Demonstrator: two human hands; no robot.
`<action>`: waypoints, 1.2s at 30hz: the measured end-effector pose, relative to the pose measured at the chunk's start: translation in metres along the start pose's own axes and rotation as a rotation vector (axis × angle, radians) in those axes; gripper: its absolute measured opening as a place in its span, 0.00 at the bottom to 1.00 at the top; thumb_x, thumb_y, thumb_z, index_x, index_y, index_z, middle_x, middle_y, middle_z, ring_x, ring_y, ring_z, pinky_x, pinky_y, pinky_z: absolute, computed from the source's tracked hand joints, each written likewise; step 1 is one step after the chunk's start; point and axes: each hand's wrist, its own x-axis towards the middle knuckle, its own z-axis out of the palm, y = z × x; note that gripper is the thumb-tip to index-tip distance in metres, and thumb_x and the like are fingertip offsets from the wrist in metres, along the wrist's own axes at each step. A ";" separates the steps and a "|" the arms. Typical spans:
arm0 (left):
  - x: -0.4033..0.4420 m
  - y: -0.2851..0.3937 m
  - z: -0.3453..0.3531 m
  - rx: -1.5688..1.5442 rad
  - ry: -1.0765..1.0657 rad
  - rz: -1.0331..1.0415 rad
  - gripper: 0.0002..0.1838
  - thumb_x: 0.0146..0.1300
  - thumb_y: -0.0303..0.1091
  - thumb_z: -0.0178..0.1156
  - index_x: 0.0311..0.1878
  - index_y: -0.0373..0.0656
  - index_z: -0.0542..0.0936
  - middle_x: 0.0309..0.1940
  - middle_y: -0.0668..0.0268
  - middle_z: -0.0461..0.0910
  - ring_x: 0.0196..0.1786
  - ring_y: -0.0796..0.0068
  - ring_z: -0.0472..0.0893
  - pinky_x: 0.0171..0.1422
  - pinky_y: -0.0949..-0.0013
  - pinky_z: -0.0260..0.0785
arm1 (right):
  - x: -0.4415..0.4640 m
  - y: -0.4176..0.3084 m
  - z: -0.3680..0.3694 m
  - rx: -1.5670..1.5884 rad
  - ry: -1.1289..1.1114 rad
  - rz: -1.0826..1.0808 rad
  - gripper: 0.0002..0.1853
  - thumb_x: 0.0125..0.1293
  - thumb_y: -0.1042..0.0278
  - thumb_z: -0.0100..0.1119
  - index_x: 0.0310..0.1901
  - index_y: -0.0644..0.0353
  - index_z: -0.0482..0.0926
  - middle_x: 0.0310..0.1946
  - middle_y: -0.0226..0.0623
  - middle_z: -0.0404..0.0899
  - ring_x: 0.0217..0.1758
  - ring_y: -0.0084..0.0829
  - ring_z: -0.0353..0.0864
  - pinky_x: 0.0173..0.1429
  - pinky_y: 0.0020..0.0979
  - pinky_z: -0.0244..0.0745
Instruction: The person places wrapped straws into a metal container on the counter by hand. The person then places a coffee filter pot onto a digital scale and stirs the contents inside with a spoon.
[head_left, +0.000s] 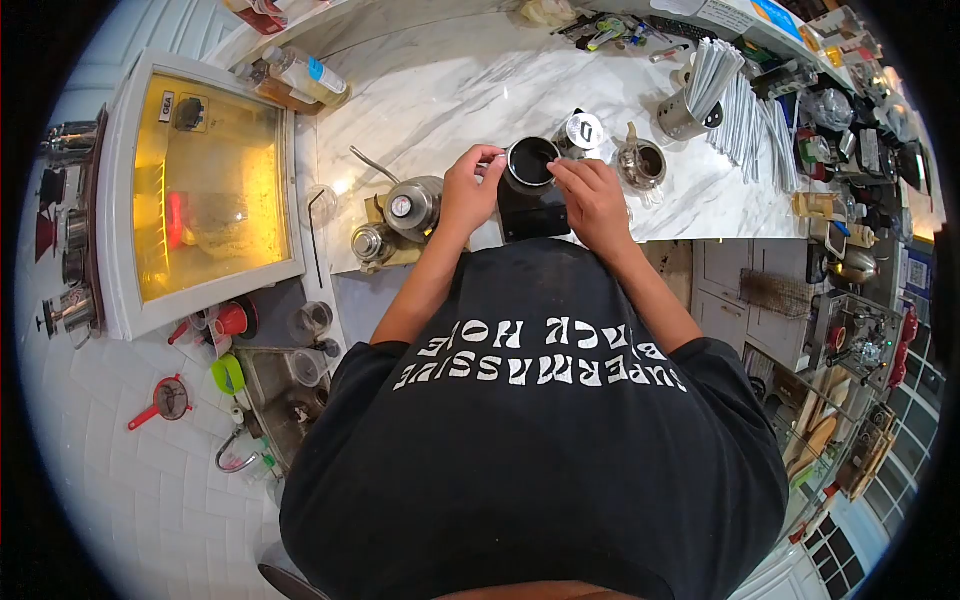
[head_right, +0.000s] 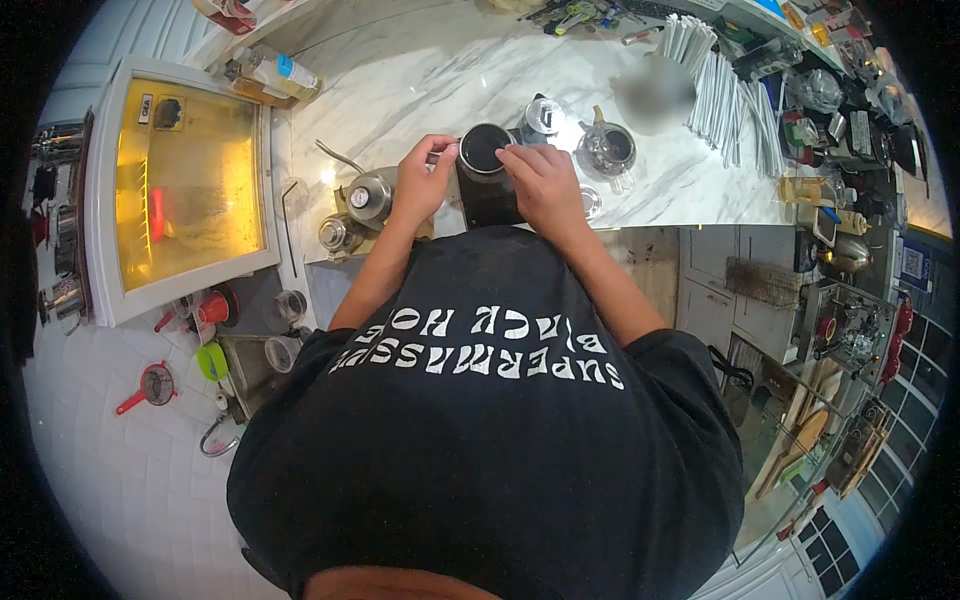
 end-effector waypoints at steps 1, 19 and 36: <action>-0.001 0.002 0.000 0.011 -0.011 -0.028 0.11 0.74 0.35 0.63 0.52 0.39 0.84 0.42 0.64 0.88 0.41 0.77 0.82 0.48 0.70 0.74 | -0.001 0.001 0.001 0.002 0.006 0.004 0.20 0.63 0.80 0.66 0.57 0.56 0.84 0.53 0.36 0.86 0.51 0.42 0.82 0.55 0.41 0.74; 0.001 0.003 -0.005 0.058 -0.058 0.002 0.11 0.74 0.35 0.63 0.51 0.38 0.83 0.40 0.63 0.87 0.41 0.75 0.84 0.50 0.68 0.76 | -0.015 -0.008 0.013 -0.019 0.047 0.076 0.20 0.63 0.80 0.63 0.56 0.55 0.83 0.54 0.34 0.86 0.54 0.40 0.82 0.55 0.41 0.74; -0.003 -0.006 -0.005 0.060 -0.045 0.063 0.12 0.73 0.37 0.64 0.50 0.38 0.83 0.38 0.62 0.87 0.39 0.74 0.84 0.49 0.68 0.76 | -0.011 -0.007 0.011 0.114 0.128 0.225 0.12 0.68 0.77 0.62 0.52 0.59 0.85 0.47 0.42 0.88 0.49 0.46 0.84 0.54 0.43 0.78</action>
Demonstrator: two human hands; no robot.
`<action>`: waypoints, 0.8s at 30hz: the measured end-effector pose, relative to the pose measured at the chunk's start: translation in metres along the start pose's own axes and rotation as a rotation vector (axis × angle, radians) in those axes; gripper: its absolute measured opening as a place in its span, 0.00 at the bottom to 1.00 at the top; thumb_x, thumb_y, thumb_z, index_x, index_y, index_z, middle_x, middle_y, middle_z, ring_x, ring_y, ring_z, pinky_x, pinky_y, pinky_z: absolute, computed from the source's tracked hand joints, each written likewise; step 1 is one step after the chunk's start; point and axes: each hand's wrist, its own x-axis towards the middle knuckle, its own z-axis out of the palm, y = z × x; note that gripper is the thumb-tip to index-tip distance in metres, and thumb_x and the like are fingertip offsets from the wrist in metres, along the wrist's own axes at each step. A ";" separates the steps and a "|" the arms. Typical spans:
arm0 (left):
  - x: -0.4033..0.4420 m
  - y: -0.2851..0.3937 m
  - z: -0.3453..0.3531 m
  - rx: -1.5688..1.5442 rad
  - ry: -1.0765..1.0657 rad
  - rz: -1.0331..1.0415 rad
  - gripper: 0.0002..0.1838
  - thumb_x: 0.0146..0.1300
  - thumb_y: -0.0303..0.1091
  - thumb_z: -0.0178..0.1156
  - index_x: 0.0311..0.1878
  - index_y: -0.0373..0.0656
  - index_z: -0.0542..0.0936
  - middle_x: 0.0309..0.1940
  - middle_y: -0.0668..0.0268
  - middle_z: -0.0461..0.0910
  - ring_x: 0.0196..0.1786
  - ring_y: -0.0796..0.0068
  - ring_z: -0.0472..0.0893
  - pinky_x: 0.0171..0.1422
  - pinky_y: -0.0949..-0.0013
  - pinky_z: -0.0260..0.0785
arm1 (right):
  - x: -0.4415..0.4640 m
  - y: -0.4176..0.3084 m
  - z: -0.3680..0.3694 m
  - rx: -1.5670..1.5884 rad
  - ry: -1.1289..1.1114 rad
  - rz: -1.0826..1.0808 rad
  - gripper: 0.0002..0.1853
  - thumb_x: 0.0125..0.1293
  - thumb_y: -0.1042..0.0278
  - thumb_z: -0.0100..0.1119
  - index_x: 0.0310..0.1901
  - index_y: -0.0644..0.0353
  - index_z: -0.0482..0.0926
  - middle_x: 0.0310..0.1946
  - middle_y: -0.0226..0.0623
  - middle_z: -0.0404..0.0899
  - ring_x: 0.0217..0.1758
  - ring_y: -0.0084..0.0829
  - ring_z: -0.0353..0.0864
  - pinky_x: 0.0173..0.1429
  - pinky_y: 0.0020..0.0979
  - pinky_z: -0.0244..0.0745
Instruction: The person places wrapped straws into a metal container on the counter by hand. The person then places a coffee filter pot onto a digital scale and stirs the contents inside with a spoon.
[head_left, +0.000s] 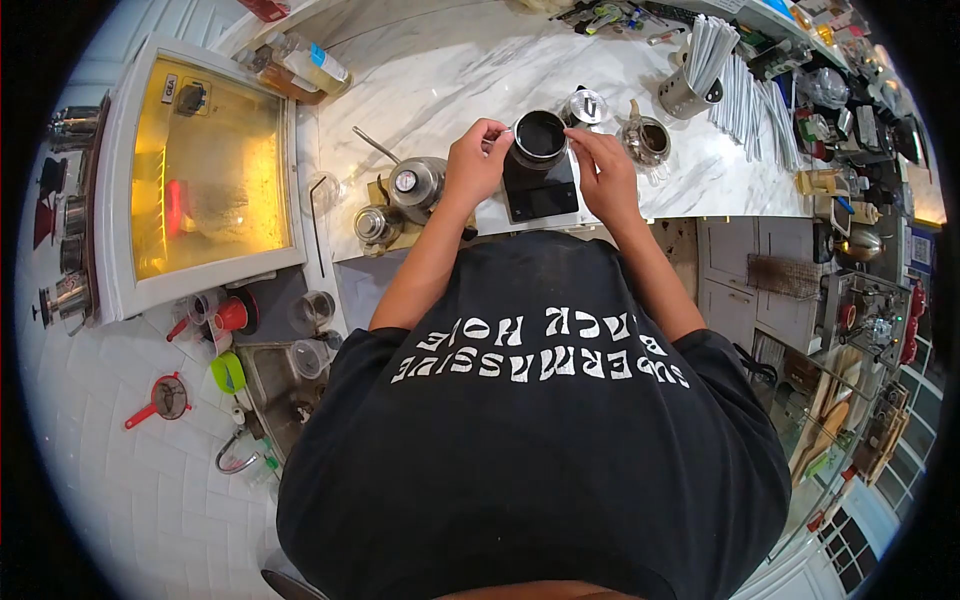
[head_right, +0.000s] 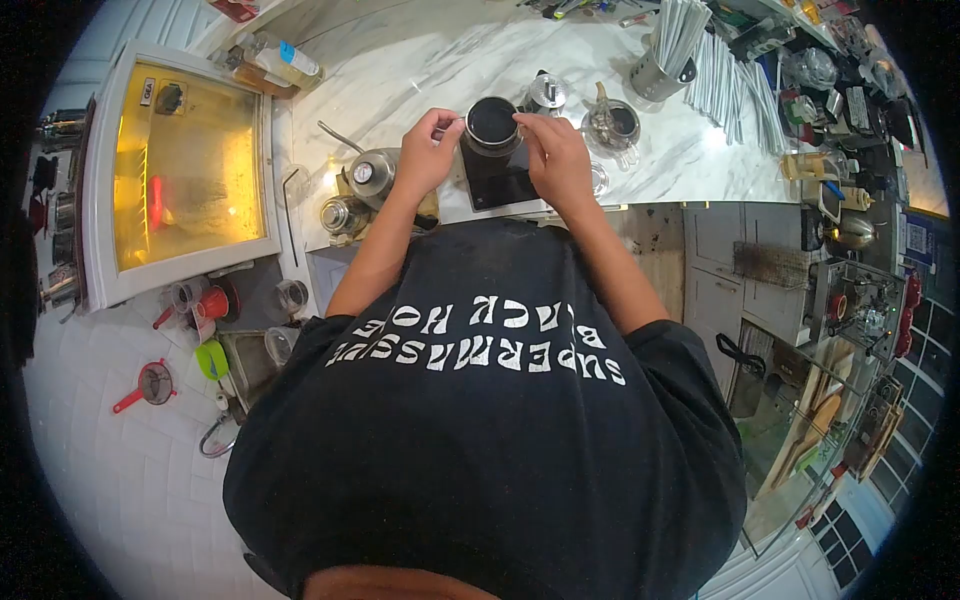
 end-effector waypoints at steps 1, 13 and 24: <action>0.000 0.000 0.000 -0.009 0.002 0.003 0.12 0.73 0.37 0.64 0.50 0.38 0.83 0.38 0.62 0.87 0.39 0.74 0.84 0.49 0.67 0.76 | 0.000 0.000 0.000 0.002 0.005 0.015 0.12 0.69 0.76 0.62 0.52 0.59 0.86 0.46 0.42 0.88 0.48 0.46 0.84 0.53 0.42 0.78; 0.000 -0.001 0.000 -0.003 -0.008 -0.018 0.13 0.74 0.39 0.64 0.51 0.39 0.84 0.39 0.64 0.87 0.40 0.74 0.83 0.49 0.68 0.76 | 0.005 0.002 0.005 0.069 0.044 0.156 0.10 0.72 0.71 0.62 0.51 0.59 0.87 0.41 0.48 0.88 0.43 0.46 0.87 0.48 0.40 0.80; 0.001 -0.003 0.001 -0.005 0.021 0.020 0.13 0.72 0.40 0.65 0.48 0.39 0.85 0.33 0.61 0.87 0.34 0.72 0.83 0.43 0.67 0.76 | 0.019 0.006 0.008 0.086 0.010 0.260 0.11 0.75 0.68 0.60 0.52 0.62 0.87 0.37 0.43 0.90 0.40 0.31 0.91 0.45 0.30 0.81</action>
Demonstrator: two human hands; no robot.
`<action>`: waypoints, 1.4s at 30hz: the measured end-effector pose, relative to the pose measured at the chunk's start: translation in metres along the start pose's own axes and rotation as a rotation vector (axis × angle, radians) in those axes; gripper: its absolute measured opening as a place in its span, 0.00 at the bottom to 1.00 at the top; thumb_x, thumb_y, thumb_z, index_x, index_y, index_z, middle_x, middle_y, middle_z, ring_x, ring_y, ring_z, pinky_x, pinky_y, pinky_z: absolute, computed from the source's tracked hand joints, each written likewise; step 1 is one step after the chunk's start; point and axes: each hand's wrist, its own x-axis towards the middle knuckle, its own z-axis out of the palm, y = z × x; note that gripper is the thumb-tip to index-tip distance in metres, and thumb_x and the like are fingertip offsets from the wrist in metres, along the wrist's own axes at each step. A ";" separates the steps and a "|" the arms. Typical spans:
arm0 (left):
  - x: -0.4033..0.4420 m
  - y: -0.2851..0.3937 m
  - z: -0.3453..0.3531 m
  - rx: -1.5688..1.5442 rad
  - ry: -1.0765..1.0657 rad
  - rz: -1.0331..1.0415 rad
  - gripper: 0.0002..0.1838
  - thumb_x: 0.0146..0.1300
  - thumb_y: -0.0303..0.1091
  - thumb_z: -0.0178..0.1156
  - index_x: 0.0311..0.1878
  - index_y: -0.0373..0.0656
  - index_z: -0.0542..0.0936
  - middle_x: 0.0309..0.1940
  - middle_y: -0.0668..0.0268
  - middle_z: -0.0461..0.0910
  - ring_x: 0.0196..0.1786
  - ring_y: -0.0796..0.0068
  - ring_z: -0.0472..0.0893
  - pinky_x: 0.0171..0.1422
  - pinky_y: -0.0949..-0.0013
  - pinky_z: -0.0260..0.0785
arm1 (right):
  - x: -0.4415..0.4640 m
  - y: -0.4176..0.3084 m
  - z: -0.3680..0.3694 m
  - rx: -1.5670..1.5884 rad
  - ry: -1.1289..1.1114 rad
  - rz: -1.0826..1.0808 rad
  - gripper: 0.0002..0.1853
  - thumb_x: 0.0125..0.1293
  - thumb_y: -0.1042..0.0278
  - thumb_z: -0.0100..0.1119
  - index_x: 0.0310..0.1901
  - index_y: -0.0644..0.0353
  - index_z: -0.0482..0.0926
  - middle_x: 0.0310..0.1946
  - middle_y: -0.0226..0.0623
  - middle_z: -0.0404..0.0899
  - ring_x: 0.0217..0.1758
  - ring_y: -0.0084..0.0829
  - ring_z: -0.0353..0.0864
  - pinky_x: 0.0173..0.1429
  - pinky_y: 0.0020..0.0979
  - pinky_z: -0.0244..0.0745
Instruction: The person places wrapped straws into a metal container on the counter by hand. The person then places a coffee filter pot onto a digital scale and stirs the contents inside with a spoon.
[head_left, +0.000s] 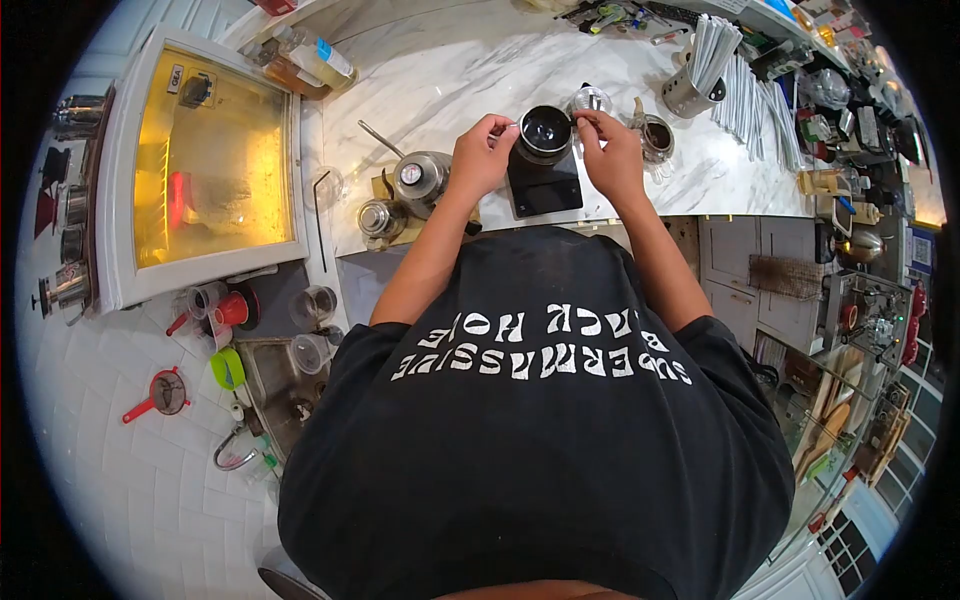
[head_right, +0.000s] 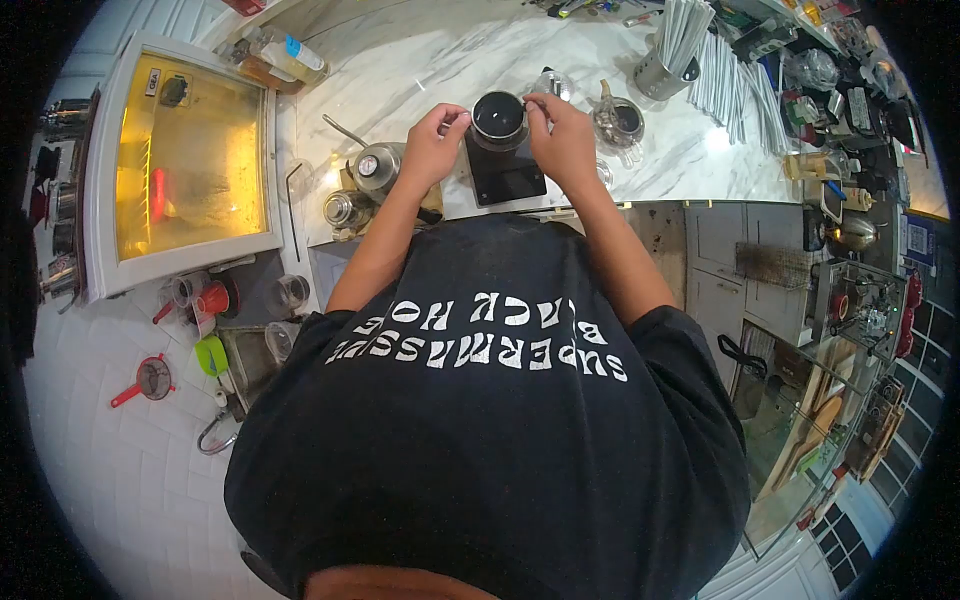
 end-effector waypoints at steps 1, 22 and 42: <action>0.001 -0.001 -0.001 0.009 -0.003 -0.002 0.13 0.72 0.40 0.65 0.48 0.39 0.85 0.33 0.61 0.87 0.34 0.72 0.83 0.44 0.67 0.76 | 0.001 0.000 0.000 0.030 0.000 0.005 0.11 0.73 0.69 0.61 0.51 0.61 0.87 0.36 0.45 0.89 0.38 0.34 0.90 0.44 0.32 0.81; 0.008 -0.002 -0.001 0.010 0.006 0.036 0.12 0.70 0.40 0.67 0.46 0.40 0.85 0.33 0.62 0.87 0.34 0.72 0.83 0.45 0.67 0.76 | 0.013 0.005 0.000 0.108 -0.043 0.034 0.10 0.74 0.68 0.61 0.49 0.62 0.86 0.34 0.47 0.88 0.36 0.38 0.90 0.43 0.35 0.81; 0.010 -0.003 0.000 -0.006 0.015 0.056 0.12 0.69 0.40 0.68 0.45 0.41 0.85 0.32 0.63 0.87 0.34 0.72 0.83 0.44 0.68 0.77 | 0.007 -0.011 -0.010 -0.145 -0.137 -0.411 0.10 0.68 0.75 0.63 0.49 0.58 0.86 0.45 0.40 0.88 0.48 0.48 0.85 0.52 0.44 0.79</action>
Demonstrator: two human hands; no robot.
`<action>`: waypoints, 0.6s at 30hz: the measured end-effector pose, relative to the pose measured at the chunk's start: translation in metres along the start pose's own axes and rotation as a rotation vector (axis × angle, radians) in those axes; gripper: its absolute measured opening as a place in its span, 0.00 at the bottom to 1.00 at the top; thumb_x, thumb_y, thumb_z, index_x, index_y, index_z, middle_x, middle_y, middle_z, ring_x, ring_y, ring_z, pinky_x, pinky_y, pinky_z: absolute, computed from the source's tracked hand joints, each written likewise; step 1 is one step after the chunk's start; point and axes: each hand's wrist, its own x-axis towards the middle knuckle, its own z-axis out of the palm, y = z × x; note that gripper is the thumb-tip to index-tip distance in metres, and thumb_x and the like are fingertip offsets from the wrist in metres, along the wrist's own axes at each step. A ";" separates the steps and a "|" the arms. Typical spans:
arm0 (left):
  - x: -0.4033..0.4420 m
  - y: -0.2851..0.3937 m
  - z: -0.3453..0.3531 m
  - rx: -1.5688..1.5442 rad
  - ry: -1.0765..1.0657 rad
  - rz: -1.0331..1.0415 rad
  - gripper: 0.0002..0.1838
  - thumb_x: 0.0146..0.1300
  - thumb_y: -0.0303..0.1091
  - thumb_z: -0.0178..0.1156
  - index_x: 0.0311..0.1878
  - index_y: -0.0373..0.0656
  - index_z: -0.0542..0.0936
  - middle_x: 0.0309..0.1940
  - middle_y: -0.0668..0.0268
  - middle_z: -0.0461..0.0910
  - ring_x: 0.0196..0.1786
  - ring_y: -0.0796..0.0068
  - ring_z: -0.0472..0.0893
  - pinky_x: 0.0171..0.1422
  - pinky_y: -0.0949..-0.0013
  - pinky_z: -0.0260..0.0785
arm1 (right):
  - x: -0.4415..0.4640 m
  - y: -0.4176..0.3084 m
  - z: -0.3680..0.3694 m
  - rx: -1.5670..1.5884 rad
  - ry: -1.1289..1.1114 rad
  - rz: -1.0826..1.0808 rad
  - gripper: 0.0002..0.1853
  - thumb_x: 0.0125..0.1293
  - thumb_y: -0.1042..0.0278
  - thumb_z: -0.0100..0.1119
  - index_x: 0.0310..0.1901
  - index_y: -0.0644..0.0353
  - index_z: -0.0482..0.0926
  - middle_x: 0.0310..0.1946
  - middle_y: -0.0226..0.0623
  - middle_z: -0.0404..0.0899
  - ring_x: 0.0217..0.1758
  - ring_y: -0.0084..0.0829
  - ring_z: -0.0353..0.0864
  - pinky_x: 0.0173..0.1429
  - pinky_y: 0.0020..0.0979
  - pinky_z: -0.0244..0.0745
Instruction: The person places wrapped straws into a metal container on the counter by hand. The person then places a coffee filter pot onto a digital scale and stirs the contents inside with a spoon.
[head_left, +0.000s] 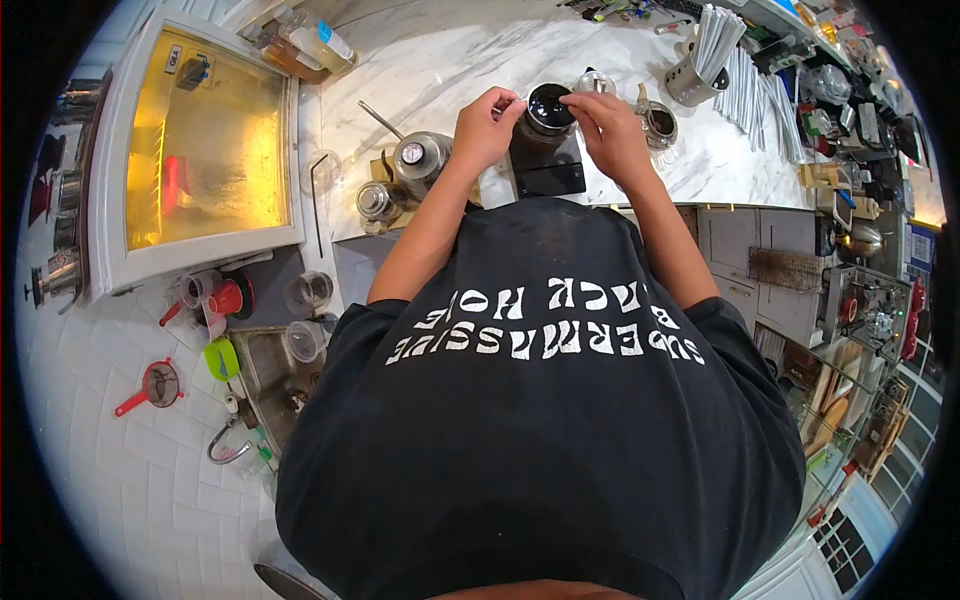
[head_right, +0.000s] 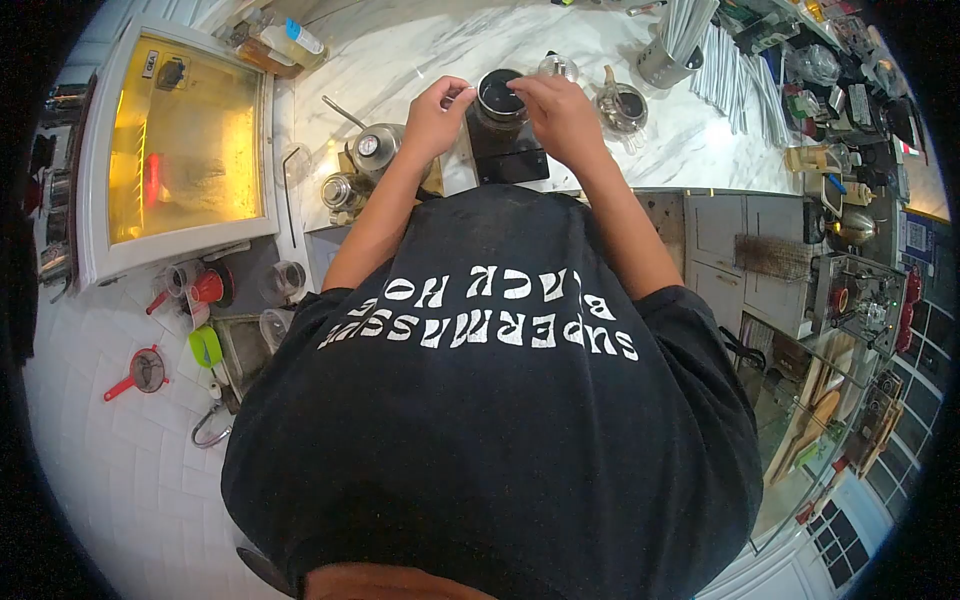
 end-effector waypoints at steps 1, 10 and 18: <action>0.000 0.000 0.000 0.003 0.003 0.008 0.12 0.69 0.40 0.68 0.45 0.41 0.85 0.33 0.63 0.87 0.34 0.72 0.84 0.44 0.68 0.77 | -0.002 -0.001 0.000 0.000 0.000 -0.001 0.10 0.68 0.75 0.63 0.49 0.58 0.86 0.45 0.40 0.88 0.48 0.48 0.85 0.52 0.44 0.79; -0.002 -0.002 0.000 -0.002 -0.012 -0.014 0.11 0.70 0.40 0.67 0.46 0.41 0.85 0.33 0.63 0.87 0.35 0.73 0.83 0.44 0.67 0.76 | -0.021 0.002 0.006 -0.018 0.096 -0.021 0.09 0.69 0.75 0.62 0.49 0.58 0.87 0.46 0.39 0.88 0.49 0.44 0.85 0.54 0.42 0.79; -0.004 0.000 0.000 -0.011 -0.005 -0.031 0.12 0.70 0.40 0.67 0.46 0.41 0.85 0.33 0.63 0.86 0.34 0.73 0.83 0.44 0.67 0.76 | -0.022 0.003 0.005 -0.056 0.097 0.024 0.10 0.70 0.75 0.64 0.51 0.58 0.87 0.47 0.42 0.88 0.50 0.44 0.87 0.55 0.40 0.80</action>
